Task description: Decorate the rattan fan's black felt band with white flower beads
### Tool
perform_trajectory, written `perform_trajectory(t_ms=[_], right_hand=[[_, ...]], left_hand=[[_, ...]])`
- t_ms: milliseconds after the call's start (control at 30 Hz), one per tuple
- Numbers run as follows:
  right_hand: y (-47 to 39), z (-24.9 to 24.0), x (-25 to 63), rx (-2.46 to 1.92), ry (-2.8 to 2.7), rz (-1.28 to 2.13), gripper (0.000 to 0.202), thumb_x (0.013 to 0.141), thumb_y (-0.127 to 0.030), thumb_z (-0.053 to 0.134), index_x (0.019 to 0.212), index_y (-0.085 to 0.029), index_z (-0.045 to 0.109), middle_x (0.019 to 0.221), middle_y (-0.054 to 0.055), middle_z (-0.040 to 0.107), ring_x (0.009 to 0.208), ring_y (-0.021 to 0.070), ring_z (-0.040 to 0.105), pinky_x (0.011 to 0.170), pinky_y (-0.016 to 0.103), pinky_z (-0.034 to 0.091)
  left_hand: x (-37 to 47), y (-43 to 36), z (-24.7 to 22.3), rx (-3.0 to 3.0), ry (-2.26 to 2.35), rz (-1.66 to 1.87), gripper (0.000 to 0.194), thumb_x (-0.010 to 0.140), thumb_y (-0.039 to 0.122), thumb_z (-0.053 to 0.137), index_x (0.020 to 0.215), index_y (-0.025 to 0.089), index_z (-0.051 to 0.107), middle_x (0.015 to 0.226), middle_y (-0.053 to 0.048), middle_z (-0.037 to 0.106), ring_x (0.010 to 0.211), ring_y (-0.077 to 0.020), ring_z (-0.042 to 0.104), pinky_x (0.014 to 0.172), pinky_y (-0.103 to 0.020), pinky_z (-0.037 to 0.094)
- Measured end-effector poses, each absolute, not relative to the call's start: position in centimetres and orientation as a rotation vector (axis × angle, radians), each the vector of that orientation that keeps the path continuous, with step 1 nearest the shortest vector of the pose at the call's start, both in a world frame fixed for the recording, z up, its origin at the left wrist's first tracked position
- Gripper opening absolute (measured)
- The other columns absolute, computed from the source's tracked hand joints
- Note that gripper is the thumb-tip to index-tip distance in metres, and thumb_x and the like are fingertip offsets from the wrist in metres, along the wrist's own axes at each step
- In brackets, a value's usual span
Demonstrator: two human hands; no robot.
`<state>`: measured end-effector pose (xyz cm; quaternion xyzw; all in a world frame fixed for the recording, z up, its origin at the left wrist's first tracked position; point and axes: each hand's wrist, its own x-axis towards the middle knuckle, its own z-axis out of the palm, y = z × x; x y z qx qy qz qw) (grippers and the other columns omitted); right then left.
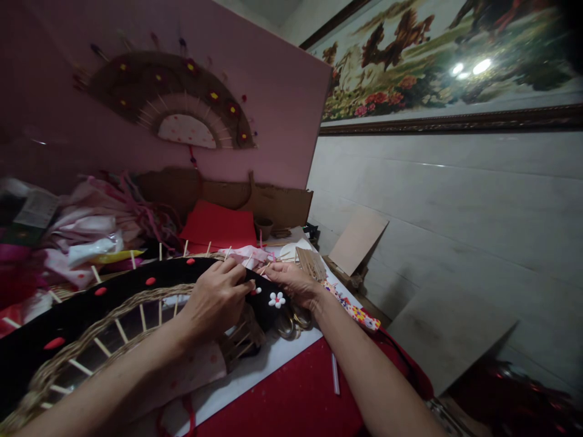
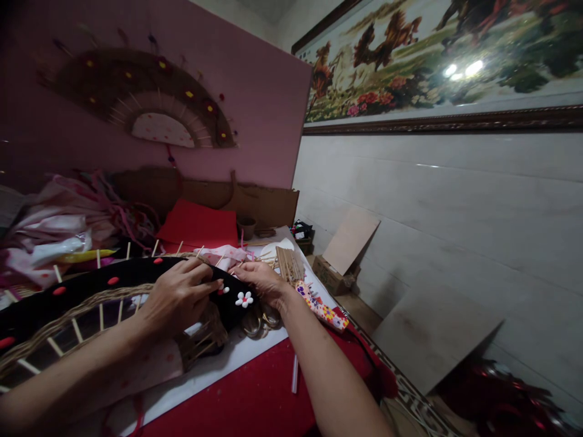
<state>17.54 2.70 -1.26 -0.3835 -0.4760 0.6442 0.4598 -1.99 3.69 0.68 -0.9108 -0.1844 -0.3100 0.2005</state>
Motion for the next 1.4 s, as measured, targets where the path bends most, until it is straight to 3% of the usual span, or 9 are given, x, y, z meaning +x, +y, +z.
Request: perform_trajectory(t_ms=[200, 367, 600, 867, 1000, 1133, 1300, 1400], right_hand=[[2.6, -1.1, 17.5, -0.948, -1.156, 1.573, 0.038, 0.062, -0.039, 0.076, 0.087, -0.012, 0.066, 0.078, 0.004, 0.066, 0.065, 0.0117, 0.056, 0.064, 0.025, 0.040], [2.7, -1.3, 17.5, -0.905, -1.150, 1.589, 0.038, 0.061, -0.038, 0.076, 0.087, -0.012, 0.066, 0.079, 0.005, 0.066, 0.066, 0.0123, 0.057, 0.063, 0.025, 0.040], [2.7, -1.4, 17.6, -0.894, -1.148, 1.596, 0.038, 0.065, -0.039, 0.074, 0.091, -0.012, 0.066, 0.079, 0.005, 0.066, 0.065, 0.0109, 0.056, 0.064, 0.024, 0.040], [2.5, -1.1, 17.4, -0.915, -1.124, 1.605, 0.041, 0.064, -0.041, 0.074, 0.092, -0.012, 0.065, 0.078, 0.005, 0.066, 0.063, 0.0106, 0.056, 0.061, 0.023, 0.040], [2.4, -0.9, 17.2, -0.942, -1.108, 1.576, 0.038, 0.062, -0.039, 0.076, 0.086, -0.011, 0.065, 0.076, 0.004, 0.065, 0.063, 0.0106, 0.056, 0.061, 0.023, 0.040], [2.5, -1.1, 17.1, -0.989, -1.177, 1.517, 0.040, 0.060, -0.044, 0.075, 0.082, -0.012, 0.065, 0.073, 0.003, 0.064, 0.062, 0.0106, 0.055, 0.060, 0.023, 0.039], [3.2, -1.6, 17.3, -1.216, -1.412, 1.130, 0.039, 0.070, -0.052, 0.063, 0.076, -0.013, 0.065, 0.065, 0.002, 0.060, 0.057, 0.0115, 0.051, 0.055, 0.024, 0.037], [3.5, -1.4, 17.5, -1.327, -1.404, 0.793, 0.027, 0.071, -0.045, 0.063, 0.072, -0.017, 0.064, 0.070, 0.003, 0.060, 0.067, 0.0157, 0.052, 0.065, 0.028, 0.039]], left_hand=[[-1.9, 3.6, 0.6, -2.537, -0.521, -0.813, 0.017, 0.075, 0.012, 0.053, 0.077, 0.019, 0.067, 0.072, -0.006, 0.057, 0.075, -0.0218, 0.046, 0.067, -0.038, 0.042], [-1.9, 3.4, 0.8, -2.500, -0.462, -0.895, 0.024, 0.076, 0.011, 0.052, 0.093, 0.019, 0.066, 0.076, -0.007, 0.057, 0.075, -0.0205, 0.047, 0.067, -0.036, 0.042], [-1.8, 3.2, 0.7, -2.562, -0.406, -0.792, 0.017, 0.076, 0.019, 0.055, 0.089, 0.021, 0.067, 0.077, -0.007, 0.056, 0.079, -0.0220, 0.048, 0.070, -0.038, 0.042], [-1.8, 3.0, 0.9, -2.578, -0.421, -0.826, 0.020, 0.076, 0.016, 0.053, 0.089, 0.021, 0.067, 0.076, -0.007, 0.057, 0.076, -0.0215, 0.048, 0.067, -0.037, 0.042], [-1.8, 3.1, 1.3, -2.624, -0.470, -1.093, 0.038, 0.071, 0.003, 0.046, 0.102, 0.018, 0.062, 0.080, -0.006, 0.059, 0.078, -0.0199, 0.048, 0.071, -0.036, 0.043], [-1.8, 3.2, 2.1, -2.715, -0.854, -1.496, 0.039, 0.062, 0.000, 0.039, 0.092, 0.016, 0.057, 0.087, -0.005, 0.060, 0.083, -0.0189, 0.052, 0.076, -0.036, 0.042], [-2.2, 2.5, 3.1, -2.893, -1.351, -1.977, 0.016, 0.074, 0.018, 0.048, 0.090, 0.017, 0.053, 0.084, -0.003, 0.058, 0.076, -0.0166, 0.056, 0.067, -0.030, 0.045], [-2.4, 1.3, 3.4, -3.033, -1.518, -2.266, 0.024, 0.073, 0.030, 0.060, 0.091, 0.015, 0.054, 0.078, -0.003, 0.060, 0.070, -0.0159, 0.057, 0.062, -0.028, 0.046]])
